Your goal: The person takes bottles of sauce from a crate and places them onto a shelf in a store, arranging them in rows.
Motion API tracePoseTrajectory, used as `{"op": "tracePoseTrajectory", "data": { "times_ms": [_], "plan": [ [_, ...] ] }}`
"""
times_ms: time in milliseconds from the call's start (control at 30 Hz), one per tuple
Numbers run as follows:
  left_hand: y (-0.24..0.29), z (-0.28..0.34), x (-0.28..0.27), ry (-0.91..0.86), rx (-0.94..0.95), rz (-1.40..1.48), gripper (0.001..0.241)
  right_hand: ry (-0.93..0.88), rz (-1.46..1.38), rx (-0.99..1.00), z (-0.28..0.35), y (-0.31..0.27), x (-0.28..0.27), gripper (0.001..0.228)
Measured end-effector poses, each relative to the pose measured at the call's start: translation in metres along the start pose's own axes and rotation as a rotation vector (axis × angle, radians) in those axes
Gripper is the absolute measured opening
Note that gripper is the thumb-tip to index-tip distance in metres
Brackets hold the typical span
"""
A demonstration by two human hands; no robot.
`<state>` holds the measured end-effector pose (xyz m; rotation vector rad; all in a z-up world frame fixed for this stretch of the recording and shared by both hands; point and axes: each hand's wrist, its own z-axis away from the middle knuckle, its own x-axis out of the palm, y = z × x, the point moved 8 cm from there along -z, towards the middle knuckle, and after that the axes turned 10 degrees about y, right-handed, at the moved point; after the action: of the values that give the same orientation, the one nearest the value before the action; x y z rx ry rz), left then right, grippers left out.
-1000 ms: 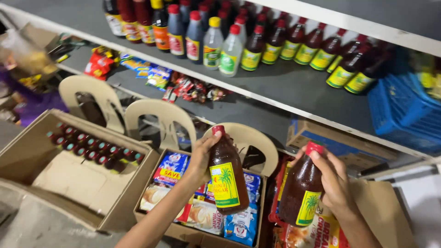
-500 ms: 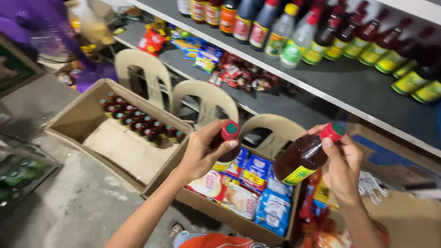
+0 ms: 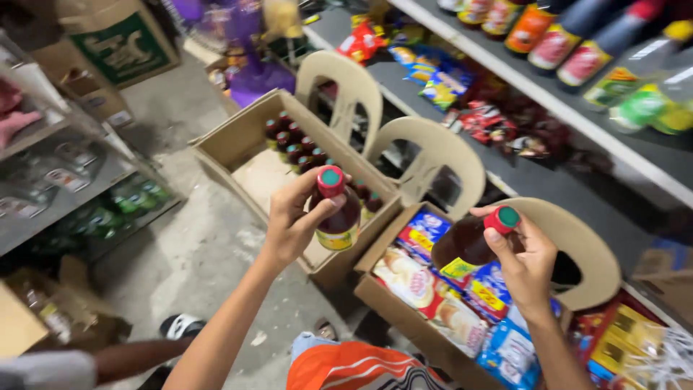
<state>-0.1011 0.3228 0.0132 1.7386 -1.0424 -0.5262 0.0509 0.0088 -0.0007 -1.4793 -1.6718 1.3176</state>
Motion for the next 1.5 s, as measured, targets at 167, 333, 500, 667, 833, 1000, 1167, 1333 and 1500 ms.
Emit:
{"op": "tracePoseTrajectory", "data": {
  "times_ms": [167,333,500,667,833,1000,1167,1333,1500],
  "plan": [
    [0.002,0.007,-0.068,0.103,0.032,-0.214,0.031,-0.013,0.141,-0.296,0.015,-0.025,0.072,0.03],
    [-0.01,0.01,-0.108,0.184,-0.024,-0.215,0.029,0.022,0.343,-0.651,0.026,-0.037,0.101,0.026],
    [-0.031,0.009,-0.126,0.243,-0.082,-0.142,0.028,-0.03,0.506,-0.917,0.023,-0.045,0.1,0.027],
    [-0.048,0.0,-0.126,0.237,-0.095,-0.206,0.028,0.021,0.464,-0.936,0.001,-0.071,0.105,0.022],
    [-0.074,-0.014,-0.117,0.177,-0.102,-0.22,0.027,0.147,0.157,-0.604,-0.033,-0.048,0.115,0.028],
    [-0.11,-0.037,-0.112,0.273,-0.077,-0.274,0.042,0.155,0.016,-0.191,-0.069,0.035,0.131,0.031],
    [-0.18,-0.043,-0.11,0.354,-0.241,-0.251,0.035,0.144,0.151,-0.06,-0.068,0.093,0.148,0.028],
    [-0.236,-0.042,-0.099,0.359,-0.288,-0.349,0.031,0.154,0.247,-0.047,-0.05,0.148,0.174,0.025],
    [-0.295,-0.04,-0.086,0.144,-0.248,-0.622,0.039,0.074,0.255,0.139,-0.042,0.2,0.218,0.028]
  ]
}}
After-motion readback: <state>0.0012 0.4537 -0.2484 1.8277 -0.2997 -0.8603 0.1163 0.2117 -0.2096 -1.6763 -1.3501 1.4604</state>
